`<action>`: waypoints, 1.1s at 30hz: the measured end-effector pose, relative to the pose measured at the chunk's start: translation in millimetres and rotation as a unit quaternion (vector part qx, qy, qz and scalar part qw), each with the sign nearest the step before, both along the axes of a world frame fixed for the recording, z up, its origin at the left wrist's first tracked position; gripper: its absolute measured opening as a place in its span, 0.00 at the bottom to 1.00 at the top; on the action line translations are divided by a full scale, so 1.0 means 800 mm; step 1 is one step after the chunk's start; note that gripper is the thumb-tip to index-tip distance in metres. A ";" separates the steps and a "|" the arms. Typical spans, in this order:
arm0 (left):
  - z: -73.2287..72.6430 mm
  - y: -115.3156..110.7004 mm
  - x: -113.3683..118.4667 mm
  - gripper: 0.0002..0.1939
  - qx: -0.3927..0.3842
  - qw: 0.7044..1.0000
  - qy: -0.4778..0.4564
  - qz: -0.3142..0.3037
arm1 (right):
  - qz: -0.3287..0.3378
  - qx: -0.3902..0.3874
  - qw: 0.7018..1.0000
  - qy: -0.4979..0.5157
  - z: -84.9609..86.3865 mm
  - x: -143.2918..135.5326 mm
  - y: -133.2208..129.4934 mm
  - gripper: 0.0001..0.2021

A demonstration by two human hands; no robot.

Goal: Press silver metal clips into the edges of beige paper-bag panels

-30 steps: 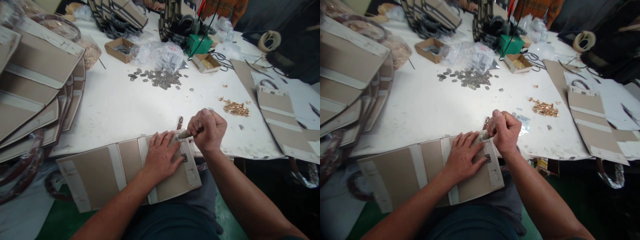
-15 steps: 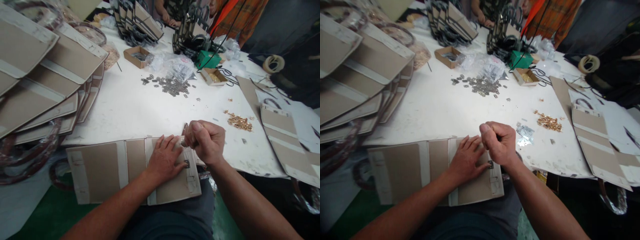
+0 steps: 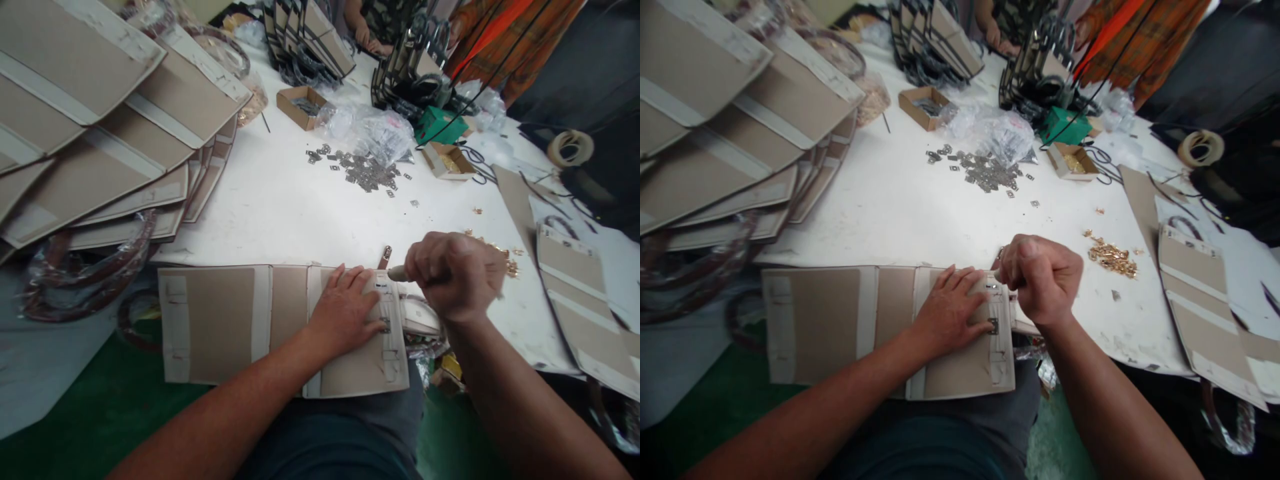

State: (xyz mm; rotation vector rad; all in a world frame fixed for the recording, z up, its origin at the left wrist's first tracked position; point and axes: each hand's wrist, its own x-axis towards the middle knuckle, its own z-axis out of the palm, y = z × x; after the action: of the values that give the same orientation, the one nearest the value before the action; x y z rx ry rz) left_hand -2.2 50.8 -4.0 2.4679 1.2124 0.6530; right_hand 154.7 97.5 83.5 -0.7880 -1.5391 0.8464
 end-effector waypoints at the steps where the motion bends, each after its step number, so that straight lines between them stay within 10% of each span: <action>1: 0.000 0.000 0.000 0.27 0.001 1.000 -0.001 0.003 | -0.004 0.009 1.000 0.020 -0.002 -0.002 -0.002 0.26; 18: 0.002 0.001 0.009 0.25 -0.001 1.000 -0.001 0.020 | -0.091 0.028 0.993 0.068 -0.020 0.009 -0.020 0.26; 24: 0.007 -0.003 0.011 0.25 0.010 0.999 0.004 0.033 | -0.105 -0.082 0.987 -0.088 -0.006 0.026 -0.032 0.29; 30: 0.002 -0.004 0.014 0.26 0.029 0.999 0.004 0.040 | -0.059 -0.211 0.869 -0.445 -0.014 0.073 -0.053 0.06; 33: 0.001 -0.003 0.016 0.26 0.035 0.999 0.010 0.039 | -0.038 -0.225 0.826 -0.515 -0.038 0.088 -0.063 0.09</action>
State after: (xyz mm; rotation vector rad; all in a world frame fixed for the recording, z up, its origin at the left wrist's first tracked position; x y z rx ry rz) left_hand 10.6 48.0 -3.2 2.5012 1.3209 0.7045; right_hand 225.2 47.3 52.8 -1.8533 -2.2305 0.7525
